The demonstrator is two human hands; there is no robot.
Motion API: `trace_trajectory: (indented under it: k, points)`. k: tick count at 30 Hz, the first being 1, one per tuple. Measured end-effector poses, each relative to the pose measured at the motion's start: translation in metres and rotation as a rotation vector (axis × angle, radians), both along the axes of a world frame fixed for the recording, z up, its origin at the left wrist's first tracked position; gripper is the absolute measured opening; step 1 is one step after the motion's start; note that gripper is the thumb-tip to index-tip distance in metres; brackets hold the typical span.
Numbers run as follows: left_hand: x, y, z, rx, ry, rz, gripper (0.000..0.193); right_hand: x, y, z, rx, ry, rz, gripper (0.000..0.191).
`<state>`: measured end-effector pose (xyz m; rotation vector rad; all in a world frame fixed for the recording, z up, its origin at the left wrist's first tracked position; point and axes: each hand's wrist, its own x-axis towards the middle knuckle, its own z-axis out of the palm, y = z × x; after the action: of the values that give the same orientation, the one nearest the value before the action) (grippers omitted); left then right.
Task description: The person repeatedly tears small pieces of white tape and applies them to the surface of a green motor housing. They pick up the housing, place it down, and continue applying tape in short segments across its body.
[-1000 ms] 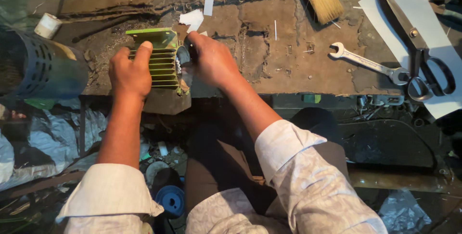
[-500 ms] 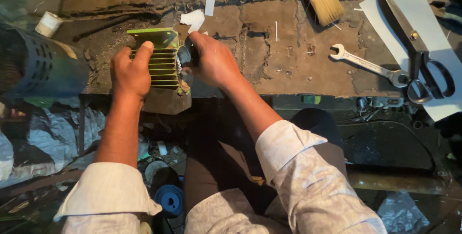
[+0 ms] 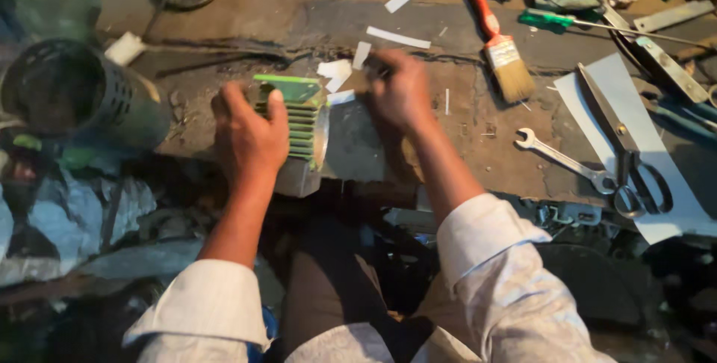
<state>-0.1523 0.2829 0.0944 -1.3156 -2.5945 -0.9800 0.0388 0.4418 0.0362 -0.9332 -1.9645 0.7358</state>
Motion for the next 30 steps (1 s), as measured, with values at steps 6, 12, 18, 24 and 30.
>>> trace_trajectory:
  k: [6, 12, 18, 24, 30]
  points:
    - [-0.008, -0.001, 0.0, 0.043, 0.132, -0.019, 0.05, -0.036, 0.019, 0.024, 0.13, -0.486, -0.046, 0.02]
    - [-0.013, -0.001, -0.004, 0.004, 0.132, 0.003, 0.05, -0.065, 0.001, 0.028, 0.096, -0.568, -0.075, 0.037]
    - [-0.013, -0.004, -0.002, 0.0, 0.146, 0.002, 0.048, -0.074, -0.004, 0.016, 0.043, -0.547, -0.139, 0.035]
    - [-0.011, -0.005, 0.002, 0.003, 0.172, 0.022, 0.049, -0.059, 0.0, 0.026, -0.032, -0.379, -0.135, 0.026]
    - [-0.012, -0.014, 0.0, 0.017, 0.168, 0.037, 0.051, -0.004, -0.026, 0.036, -0.217, 0.091, 0.044, 0.021]
